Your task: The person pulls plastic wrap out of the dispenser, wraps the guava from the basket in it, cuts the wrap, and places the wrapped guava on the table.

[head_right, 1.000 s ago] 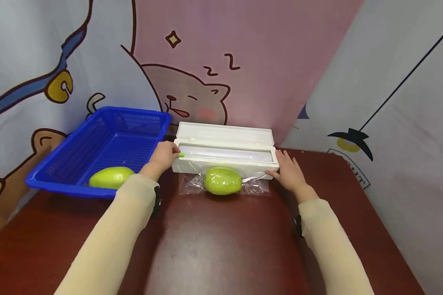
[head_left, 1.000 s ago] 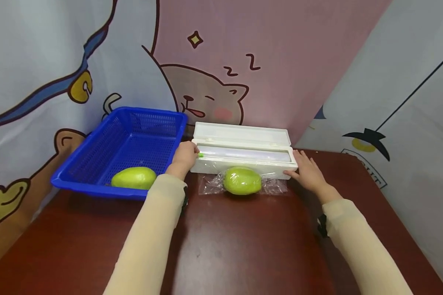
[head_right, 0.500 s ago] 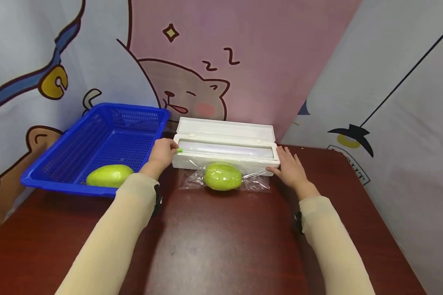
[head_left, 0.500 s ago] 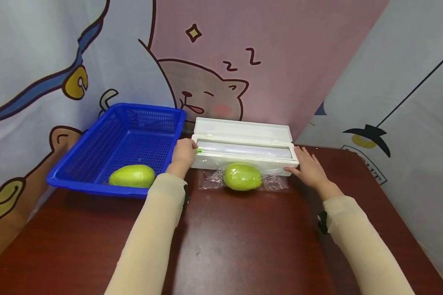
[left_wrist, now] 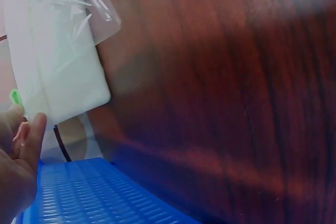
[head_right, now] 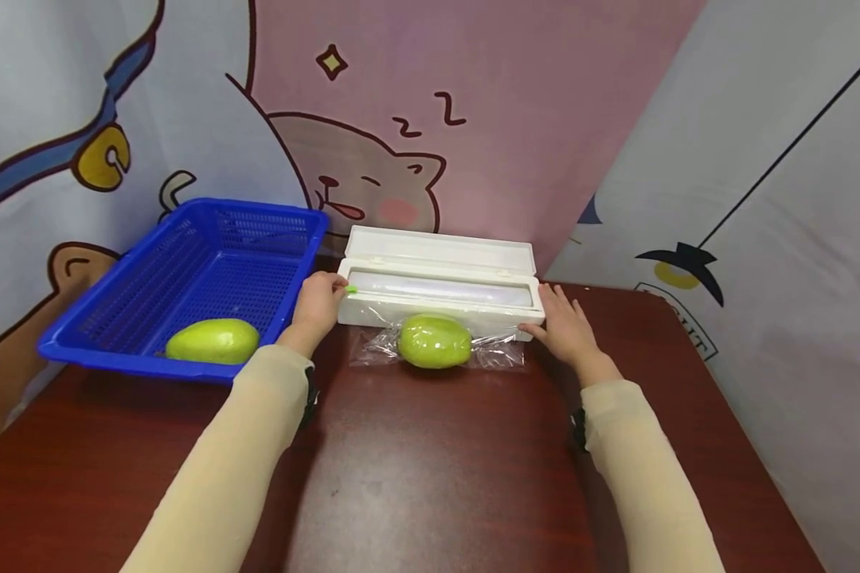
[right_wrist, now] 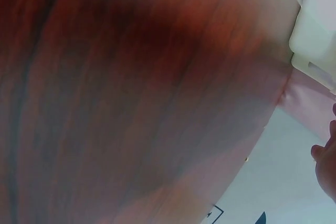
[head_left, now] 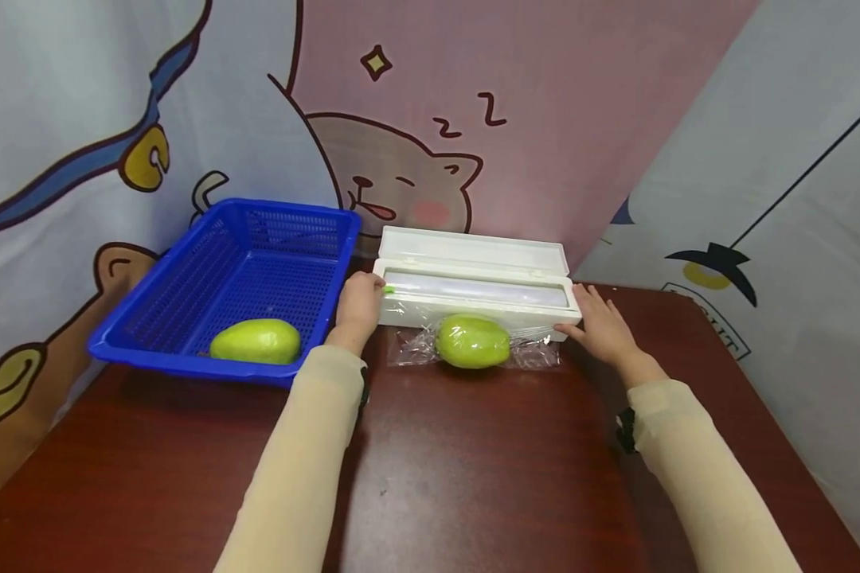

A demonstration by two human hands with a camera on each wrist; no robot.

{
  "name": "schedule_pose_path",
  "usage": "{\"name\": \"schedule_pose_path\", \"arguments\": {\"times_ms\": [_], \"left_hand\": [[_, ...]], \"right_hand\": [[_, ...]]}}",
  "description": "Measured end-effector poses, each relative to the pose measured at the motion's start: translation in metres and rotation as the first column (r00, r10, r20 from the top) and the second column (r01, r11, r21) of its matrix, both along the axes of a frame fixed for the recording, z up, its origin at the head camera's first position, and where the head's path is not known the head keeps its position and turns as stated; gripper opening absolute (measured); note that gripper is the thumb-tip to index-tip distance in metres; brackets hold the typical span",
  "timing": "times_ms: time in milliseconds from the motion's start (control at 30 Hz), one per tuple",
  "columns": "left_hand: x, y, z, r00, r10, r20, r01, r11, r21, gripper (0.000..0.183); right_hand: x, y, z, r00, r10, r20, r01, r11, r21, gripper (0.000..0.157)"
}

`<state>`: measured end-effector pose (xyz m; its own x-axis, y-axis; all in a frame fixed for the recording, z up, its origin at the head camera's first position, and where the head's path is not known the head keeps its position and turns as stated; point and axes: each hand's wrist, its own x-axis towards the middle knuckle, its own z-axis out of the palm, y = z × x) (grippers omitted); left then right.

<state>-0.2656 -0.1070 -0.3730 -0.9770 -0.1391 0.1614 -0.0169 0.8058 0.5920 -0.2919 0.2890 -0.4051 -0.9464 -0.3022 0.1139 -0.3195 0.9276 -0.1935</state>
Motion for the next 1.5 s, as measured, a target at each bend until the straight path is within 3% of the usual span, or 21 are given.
{"name": "schedule_pose_path", "arguments": {"times_ms": [200, 300, 600, 800, 867, 1033, 1133, 1233, 1367, 1500], "left_hand": [[0.001, -0.002, -0.008, 0.997, 0.003, -0.073, 0.006, 0.993, 0.122, 0.018], [0.001, -0.003, -0.009, 0.996, -0.002, -0.095, 0.014, 0.993, 0.120, 0.017], [0.002, -0.004, -0.011, 0.997, -0.049, -0.062, 0.053, 0.997, 0.061, 0.019], [0.004, 0.002, -0.006, 0.999, -0.042, -0.030, 0.038, 0.994, -0.106, 0.021], [0.005, 0.006, -0.005, 0.999, -0.028, -0.042, 0.022, 0.989, -0.148, 0.022], [0.009, 0.016, -0.002, 0.991, -0.047, -0.124, 0.033, 0.994, -0.108, 0.029], [0.013, 0.022, 0.000, 0.978, -0.133, -0.163, 0.118, 0.988, -0.098, 0.032], [0.016, 0.028, 0.002, 0.956, -0.251, -0.154, 0.232, 0.964, -0.130, 0.036], [0.019, 0.036, 0.003, 0.907, -0.405, -0.113, 0.379, 0.904, -0.196, 0.057], [0.022, 0.045, -0.001, 0.854, -0.515, -0.070, 0.484, 0.838, -0.254, 0.079]], "right_hand": [[0.001, 0.000, 0.002, 1.000, -0.004, 0.009, 0.003, 1.000, 0.008, 0.087], [0.001, 0.000, 0.002, 1.000, 0.000, 0.009, 0.000, 1.000, 0.006, 0.087], [0.001, 0.001, 0.002, 1.000, 0.002, 0.014, -0.002, 1.000, 0.008, 0.088], [0.002, 0.004, 0.001, 1.000, 0.004, 0.030, -0.004, 1.000, -0.003, 0.090], [0.003, 0.007, 0.000, 0.999, 0.001, 0.044, 0.000, 1.000, -0.016, 0.092], [0.009, 0.013, 0.001, 1.000, -0.010, 0.018, 0.011, 0.997, -0.071, 0.100], [0.016, 0.012, 0.002, 0.997, 0.011, -0.083, -0.023, 0.989, -0.144, 0.093], [0.024, 0.005, 0.003, 0.976, 0.050, -0.213, -0.098, 0.970, -0.224, 0.065], [0.031, -0.009, 0.006, 0.944, 0.099, -0.314, -0.193, 0.939, -0.285, 0.019], [0.035, -0.016, 0.005, 0.945, 0.091, -0.313, -0.194, 0.928, -0.316, 0.009]]}}
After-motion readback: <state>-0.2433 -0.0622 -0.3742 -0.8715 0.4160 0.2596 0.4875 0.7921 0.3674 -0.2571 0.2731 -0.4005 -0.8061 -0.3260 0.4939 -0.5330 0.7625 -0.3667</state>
